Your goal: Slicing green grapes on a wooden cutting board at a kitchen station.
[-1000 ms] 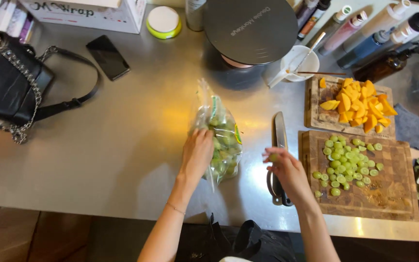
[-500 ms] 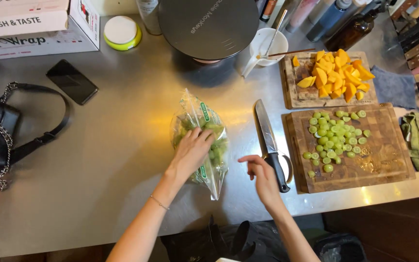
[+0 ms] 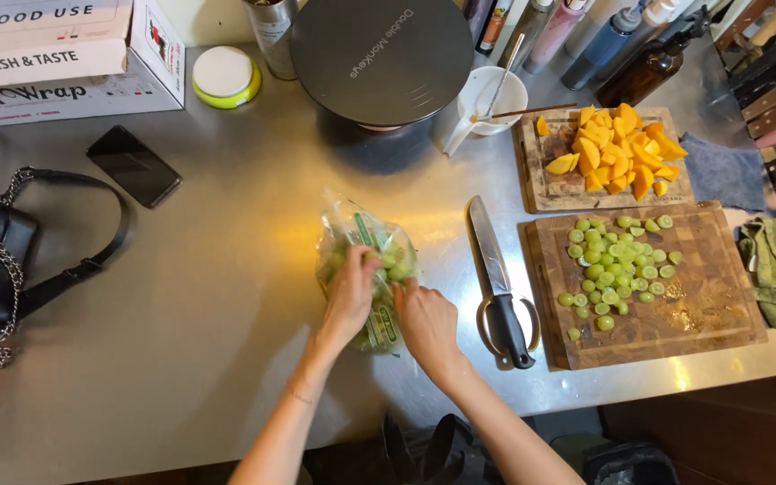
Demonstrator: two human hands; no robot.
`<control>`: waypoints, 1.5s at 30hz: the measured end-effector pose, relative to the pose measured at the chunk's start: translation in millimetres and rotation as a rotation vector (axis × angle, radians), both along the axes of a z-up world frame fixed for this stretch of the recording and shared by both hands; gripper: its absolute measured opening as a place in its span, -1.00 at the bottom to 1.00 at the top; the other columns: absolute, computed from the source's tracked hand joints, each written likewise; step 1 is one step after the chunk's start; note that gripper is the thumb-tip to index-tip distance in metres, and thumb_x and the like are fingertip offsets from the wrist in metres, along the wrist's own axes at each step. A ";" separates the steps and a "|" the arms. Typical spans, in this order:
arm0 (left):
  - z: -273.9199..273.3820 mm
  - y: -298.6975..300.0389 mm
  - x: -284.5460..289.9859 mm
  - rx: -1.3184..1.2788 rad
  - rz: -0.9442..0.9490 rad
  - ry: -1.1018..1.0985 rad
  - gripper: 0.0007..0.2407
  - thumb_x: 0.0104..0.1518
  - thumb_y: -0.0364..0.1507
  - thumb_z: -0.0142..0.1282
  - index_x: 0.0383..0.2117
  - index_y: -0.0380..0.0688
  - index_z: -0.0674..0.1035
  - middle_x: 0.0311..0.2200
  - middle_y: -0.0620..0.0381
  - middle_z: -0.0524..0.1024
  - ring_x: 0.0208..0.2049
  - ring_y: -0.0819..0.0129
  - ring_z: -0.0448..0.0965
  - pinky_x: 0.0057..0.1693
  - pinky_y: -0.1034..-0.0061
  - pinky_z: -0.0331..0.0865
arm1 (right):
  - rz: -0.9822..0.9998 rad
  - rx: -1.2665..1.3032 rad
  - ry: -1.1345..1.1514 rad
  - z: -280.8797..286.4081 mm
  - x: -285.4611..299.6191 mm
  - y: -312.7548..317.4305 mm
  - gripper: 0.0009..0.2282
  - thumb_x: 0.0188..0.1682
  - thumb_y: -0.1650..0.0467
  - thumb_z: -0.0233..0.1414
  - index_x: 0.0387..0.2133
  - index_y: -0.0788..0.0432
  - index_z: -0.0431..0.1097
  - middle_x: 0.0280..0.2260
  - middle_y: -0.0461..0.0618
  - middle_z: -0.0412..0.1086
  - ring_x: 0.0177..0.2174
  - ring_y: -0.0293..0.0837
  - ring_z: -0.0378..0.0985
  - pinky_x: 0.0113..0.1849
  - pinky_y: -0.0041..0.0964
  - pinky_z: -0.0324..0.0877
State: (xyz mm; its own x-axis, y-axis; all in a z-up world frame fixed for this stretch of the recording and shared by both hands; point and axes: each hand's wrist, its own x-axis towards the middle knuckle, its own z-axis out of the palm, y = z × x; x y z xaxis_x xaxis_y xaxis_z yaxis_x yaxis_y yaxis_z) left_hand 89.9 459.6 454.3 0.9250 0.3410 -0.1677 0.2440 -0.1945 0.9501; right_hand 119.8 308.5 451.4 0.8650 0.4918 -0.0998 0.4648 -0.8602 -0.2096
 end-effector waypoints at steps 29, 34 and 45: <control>9.4 -6.9 15.7 1.077 -0.334 -0.148 -0.75 0.08 -0.43 0.23 -0.12 -0.09 0.54 -0.20 0.15 0.40 -0.18 0.21 0.40 -0.10 0.38 0.35 | -0.050 0.806 0.565 -10.7 20.9 -28.9 -0.69 -0.10 0.25 0.31 -0.27 0.12 0.37 -0.70 -0.05 0.27 -0.58 -0.08 0.38 -0.44 -0.19 0.37; -31.9 -25.2 30.0 1.462 -0.120 -0.143 -0.94 0.19 -0.46 -0.03 -0.35 -0.01 0.52 -0.34 0.15 0.41 -0.29 0.24 0.42 -0.21 0.40 0.29 | -0.096 1.104 0.719 25.9 44.4 -44.8 -0.80 0.13 0.31 0.03 -0.10 0.18 0.34 -0.53 -0.21 0.21 -0.50 -0.29 0.33 -0.40 -0.44 0.35; -22.2 -14.0 32.4 1.505 -0.210 -0.033 -0.88 0.29 -0.43 -0.11 -0.22 -0.08 0.52 -0.29 0.13 0.44 -0.22 0.28 0.47 -0.12 0.46 0.32 | -0.075 0.136 -0.078 -62.6 57.8 -80.0 -0.72 0.01 0.46 0.06 -0.02 0.12 0.22 -0.20 0.08 0.26 -0.18 0.18 0.52 -0.21 -0.06 0.51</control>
